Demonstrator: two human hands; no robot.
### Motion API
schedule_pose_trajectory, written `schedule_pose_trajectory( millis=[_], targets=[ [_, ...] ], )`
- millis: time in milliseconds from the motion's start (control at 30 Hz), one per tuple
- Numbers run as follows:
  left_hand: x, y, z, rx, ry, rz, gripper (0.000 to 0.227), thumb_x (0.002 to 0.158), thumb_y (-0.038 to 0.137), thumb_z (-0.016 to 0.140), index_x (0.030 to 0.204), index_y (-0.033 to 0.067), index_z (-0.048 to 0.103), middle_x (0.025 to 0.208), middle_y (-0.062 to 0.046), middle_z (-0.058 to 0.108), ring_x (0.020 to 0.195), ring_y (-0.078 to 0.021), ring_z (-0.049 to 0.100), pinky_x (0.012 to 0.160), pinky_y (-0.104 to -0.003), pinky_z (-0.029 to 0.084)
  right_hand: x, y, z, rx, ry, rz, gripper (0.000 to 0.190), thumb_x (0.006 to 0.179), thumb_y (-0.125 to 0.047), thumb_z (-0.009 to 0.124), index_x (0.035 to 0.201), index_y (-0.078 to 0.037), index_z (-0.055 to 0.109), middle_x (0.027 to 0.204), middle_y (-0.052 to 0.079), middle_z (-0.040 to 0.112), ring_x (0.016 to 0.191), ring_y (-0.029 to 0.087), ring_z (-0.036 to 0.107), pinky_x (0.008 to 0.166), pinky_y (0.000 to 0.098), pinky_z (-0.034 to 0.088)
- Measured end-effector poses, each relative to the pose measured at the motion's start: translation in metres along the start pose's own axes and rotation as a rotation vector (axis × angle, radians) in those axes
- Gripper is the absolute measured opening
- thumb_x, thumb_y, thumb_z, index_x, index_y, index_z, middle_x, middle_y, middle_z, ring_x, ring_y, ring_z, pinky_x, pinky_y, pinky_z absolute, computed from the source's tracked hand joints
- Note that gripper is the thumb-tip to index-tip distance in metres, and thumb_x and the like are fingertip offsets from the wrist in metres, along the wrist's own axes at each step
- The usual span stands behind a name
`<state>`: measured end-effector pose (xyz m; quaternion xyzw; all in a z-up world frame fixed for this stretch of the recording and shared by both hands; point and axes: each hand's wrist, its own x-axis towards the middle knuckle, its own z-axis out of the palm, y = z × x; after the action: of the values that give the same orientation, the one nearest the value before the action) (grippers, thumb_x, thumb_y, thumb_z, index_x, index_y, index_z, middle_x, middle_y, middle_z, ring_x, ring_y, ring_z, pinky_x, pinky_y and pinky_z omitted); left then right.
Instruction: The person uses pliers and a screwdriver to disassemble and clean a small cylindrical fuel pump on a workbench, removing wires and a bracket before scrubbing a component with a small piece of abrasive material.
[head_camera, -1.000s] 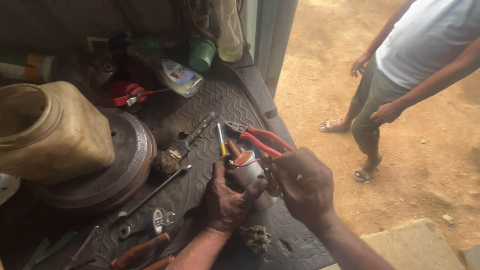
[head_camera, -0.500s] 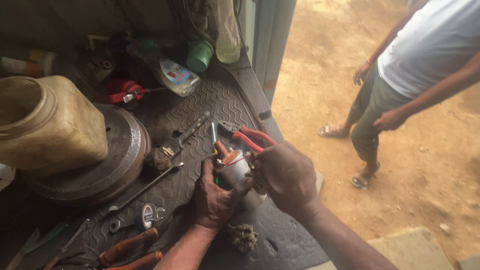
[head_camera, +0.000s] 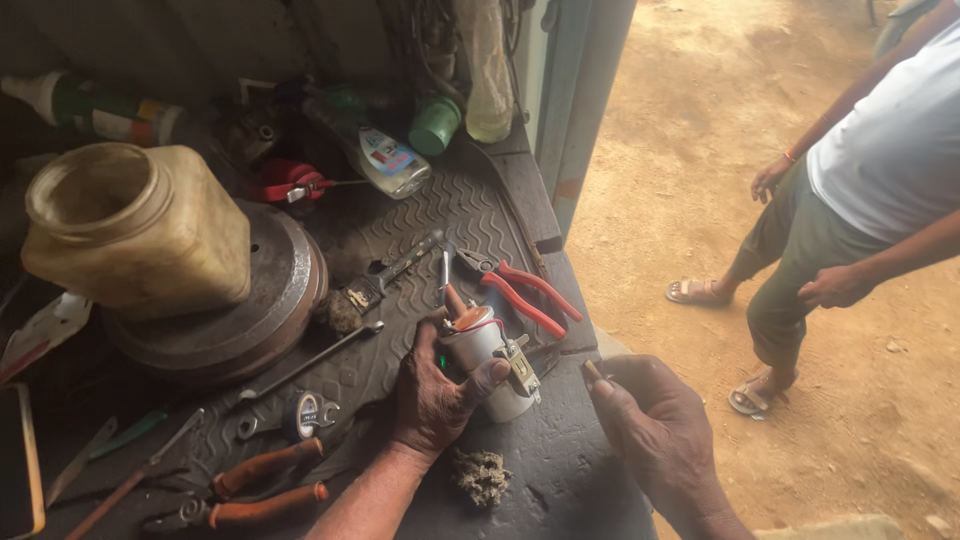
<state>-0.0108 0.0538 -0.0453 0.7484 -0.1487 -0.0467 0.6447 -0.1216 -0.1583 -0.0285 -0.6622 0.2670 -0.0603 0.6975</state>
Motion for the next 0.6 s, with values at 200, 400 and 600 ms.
schedule_pose_trajectory(
  millis=[200,400,600],
  targets=[
    [0.001,-0.001,-0.002,-0.012,-0.029,-0.012,0.088,0.07,0.06,0.083,0.132,0.0045,0.054,0.108,-0.009,0.073,0.101,-0.0179,0.072,0.091,-0.034,0.059,-0.013,0.003,0.016,0.197,0.042,0.055,0.023,0.091,-0.018,0.068,0.106,-0.001,0.072,0.068,0.003,0.059,0.052,0.01,0.048,0.045,0.0263,0.039],
    [0.002,0.002,-0.003,0.019,-0.028,-0.023,0.085,0.069,0.058,0.083,0.132,0.0063,0.057,0.109,-0.009,0.074,0.101,-0.0182,0.074,0.089,-0.034,0.059,-0.009,-0.007,0.041,0.18,0.108,-0.063,0.026,0.091,-0.022,0.07,0.101,0.001,0.067,0.067,0.006,0.06,0.051,0.012,0.052,0.044,0.0271,0.042],
    [0.004,0.009,-0.007,0.005,-0.046,0.028,0.082,0.072,0.055,0.085,0.133,0.0074,0.059,0.114,-0.011,0.075,0.105,-0.0224,0.075,0.091,-0.036,0.058,-0.009,-0.032,0.069,0.2,0.11,-0.129,0.023,0.092,-0.019,0.067,0.102,0.001,0.07,0.069,0.006,0.063,0.051,0.01,0.052,0.043,0.0261,0.043]
  ],
)
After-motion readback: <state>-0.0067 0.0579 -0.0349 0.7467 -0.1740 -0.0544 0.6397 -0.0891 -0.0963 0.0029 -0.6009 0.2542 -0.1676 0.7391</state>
